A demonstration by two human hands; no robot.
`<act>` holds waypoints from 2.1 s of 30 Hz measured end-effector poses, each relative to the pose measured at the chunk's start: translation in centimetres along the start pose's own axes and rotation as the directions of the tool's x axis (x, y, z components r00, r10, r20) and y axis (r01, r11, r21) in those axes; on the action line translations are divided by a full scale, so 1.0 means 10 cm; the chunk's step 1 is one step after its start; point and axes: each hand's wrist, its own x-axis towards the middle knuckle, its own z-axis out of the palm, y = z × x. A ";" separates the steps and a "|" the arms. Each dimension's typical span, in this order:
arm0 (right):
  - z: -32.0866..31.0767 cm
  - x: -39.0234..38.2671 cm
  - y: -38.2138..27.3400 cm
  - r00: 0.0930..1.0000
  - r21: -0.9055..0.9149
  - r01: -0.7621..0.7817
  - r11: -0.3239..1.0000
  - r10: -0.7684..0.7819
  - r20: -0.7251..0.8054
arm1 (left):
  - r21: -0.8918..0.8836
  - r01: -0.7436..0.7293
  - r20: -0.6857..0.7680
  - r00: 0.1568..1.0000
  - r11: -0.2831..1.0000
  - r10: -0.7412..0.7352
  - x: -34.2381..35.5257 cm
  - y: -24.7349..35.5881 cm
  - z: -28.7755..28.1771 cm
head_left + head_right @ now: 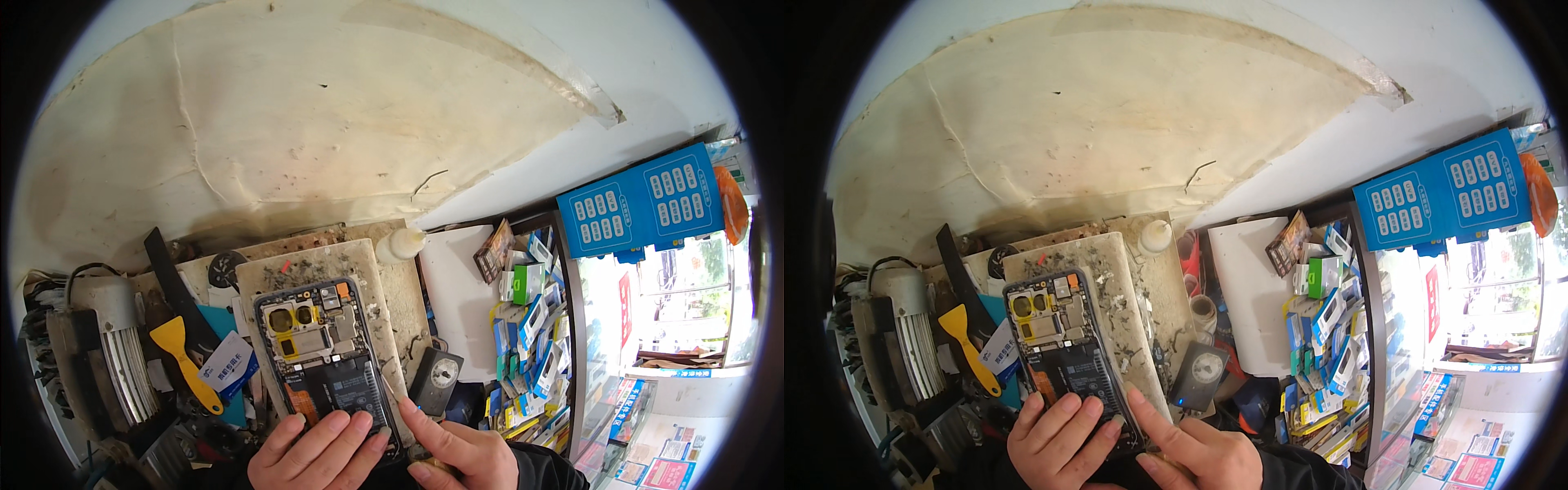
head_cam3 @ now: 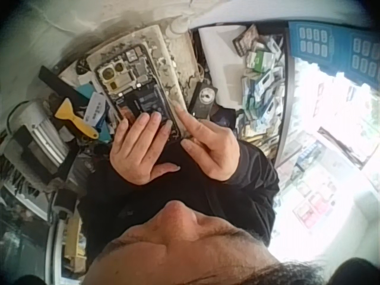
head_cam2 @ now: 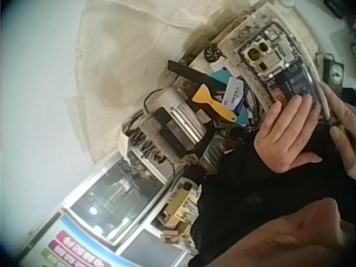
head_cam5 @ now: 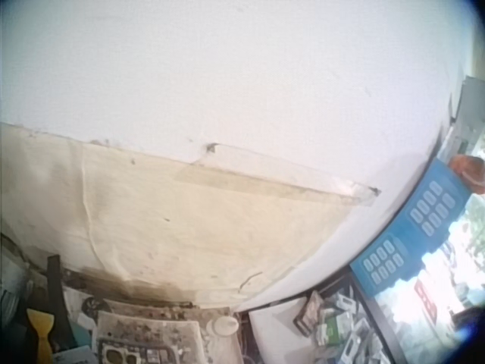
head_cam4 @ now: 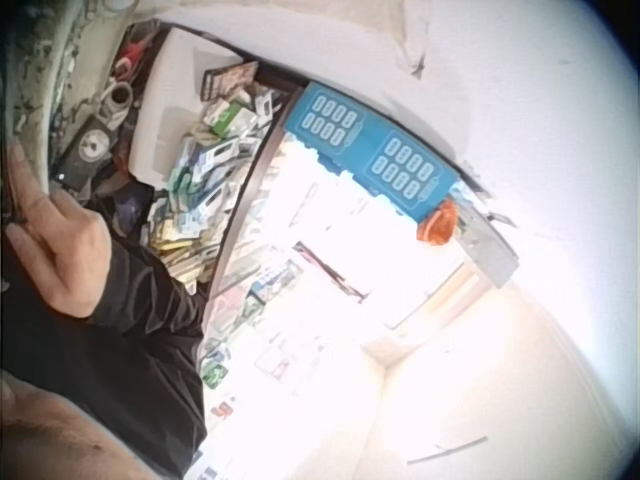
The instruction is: The person works on a disassembled smartphone, using a small metal tool to pry and adjust internal components and connectors. They then apply a strip of white tape along the phone's edge and continue to manipulate the device with both hands.
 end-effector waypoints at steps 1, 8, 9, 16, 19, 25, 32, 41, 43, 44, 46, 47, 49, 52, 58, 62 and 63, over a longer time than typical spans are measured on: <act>0.00 0.01 0.00 1.000 0.001 0.001 1.000 -0.001 0.003 | 0.004 -0.004 -0.001 1.000 1.000 0.004 0.00 0.00 0.00; -0.02 0.07 0.02 1.000 0.004 0.018 1.000 -0.018 0.001 | 0.018 -0.017 -0.008 1.000 1.000 0.017 0.00 -0.01 0.00; -0.02 0.07 0.02 1.000 0.002 0.013 1.000 -0.013 0.005 | 0.022 -0.019 -0.009 1.000 1.000 0.019 0.00 -0.01 0.00; -0.04 0.11 0.00 1.000 -0.013 -0.006 1.000 0.007 0.016 | -0.001 0.011 -0.030 0.999 1.000 -0.011 0.01 0.01 0.01; -0.05 0.15 0.02 1.000 -0.020 0.016 1.000 -0.015 0.014 | 0.004 0.009 -0.039 0.999 1.000 -0.009 0.01 0.01 0.01; -0.05 0.18 0.02 0.999 -0.013 0.015 1.000 -0.016 -0.045 | 0.000 0.010 -0.034 0.999 1.000 -0.010 0.01 0.01 0.01; -0.06 0.14 0.02 0.999 -0.036 0.031 0.999 -0.031 -0.007 | 0.010 0.012 -0.036 0.999 1.000 -0.011 0.00 0.01 0.02; -0.06 0.15 -0.01 0.999 -0.045 0.018 0.999 -0.019 -0.026 | 0.001 0.023 -0.049 0.999 1.000 -0.023 0.00 0.02 0.03; -0.06 0.16 0.00 0.999 -0.058 0.025 0.998 -0.026 -0.022 | -0.004 0.021 -0.060 0.998 1.000 -0.022 0.00 0.02 0.04; -0.06 0.17 0.00 0.999 -0.065 0.028 0.997 -0.030 -0.018 | -0.005 0.020 -0.062 0.998 1.000 -0.021 0.00 0.02 0.04; -0.06 0.18 0.01 0.999 -0.070 0.029 0.997 -0.030 -0.015 | -0.003 0.018 -0.057 0.998 1.000 -0.018 0.00 0.01 0.04; -0.06 0.18 0.01 0.999 -0.073 0.028 0.997 -0.029 -0.013 | 0.000 0.017 -0.052 0.998 1.000 -0.017 0.00 0.01 0.03; -0.07 0.18 -0.01 1.000 -0.094 0.010 0.996 -0.012 -0.021 | 0.000 0.017 -0.044 0.999 1.000 -0.017 0.00 0.01 0.02; -0.08 0.19 -0.01 0.999 -0.077 0.017 0.997 -0.020 -0.030 | 0.001 0.018 -0.039 0.999 1.000 -0.018 0.00 0.01 0.02; -0.05 0.21 0.01 0.999 -0.099 0.027 0.995 -0.031 -0.034 | 0.002 0.017 -0.037 0.999 1.000 -0.017 0.01 0.01 0.02; -0.03 0.20 0.02 0.995 -0.102 0.014 0.995 -0.024 -0.102 | -0.001 0.020 -0.033 0.999 1.000 -0.020 0.01 0.02 0.01; -0.04 0.21 0.03 0.995 -0.107 0.035 0.994 -0.045 -0.088 | 0.000 0.020 -0.031 0.999 1.000 -0.020 0.01 0.02 0.01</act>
